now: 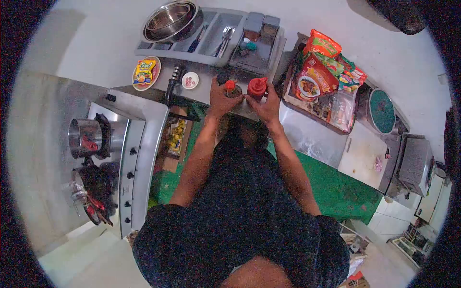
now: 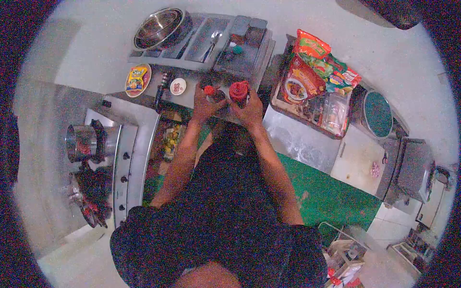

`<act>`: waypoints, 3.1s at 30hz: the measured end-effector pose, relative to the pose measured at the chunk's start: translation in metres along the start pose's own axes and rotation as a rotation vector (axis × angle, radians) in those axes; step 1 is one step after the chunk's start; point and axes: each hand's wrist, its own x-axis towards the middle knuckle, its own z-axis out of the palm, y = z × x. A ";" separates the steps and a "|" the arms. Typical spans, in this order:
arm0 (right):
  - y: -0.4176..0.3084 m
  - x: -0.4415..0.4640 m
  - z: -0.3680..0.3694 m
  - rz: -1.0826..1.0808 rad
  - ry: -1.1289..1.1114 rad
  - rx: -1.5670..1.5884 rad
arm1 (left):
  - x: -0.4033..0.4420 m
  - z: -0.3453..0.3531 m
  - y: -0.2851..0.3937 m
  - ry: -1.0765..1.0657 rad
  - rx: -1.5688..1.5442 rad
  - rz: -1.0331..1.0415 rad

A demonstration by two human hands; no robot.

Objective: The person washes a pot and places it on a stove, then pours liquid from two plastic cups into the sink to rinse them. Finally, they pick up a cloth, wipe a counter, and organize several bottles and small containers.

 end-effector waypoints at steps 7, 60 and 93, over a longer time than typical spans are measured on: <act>0.008 0.001 0.010 0.023 -0.058 0.003 | 0.000 0.017 -0.029 -0.077 -0.011 -0.083; -0.012 0.193 -0.011 -0.006 0.154 -0.435 | 0.014 -0.007 -0.044 -0.271 -0.066 0.050; -0.081 0.054 -0.015 -0.246 -0.190 -0.085 | 0.060 -0.028 0.027 -0.233 -0.125 0.191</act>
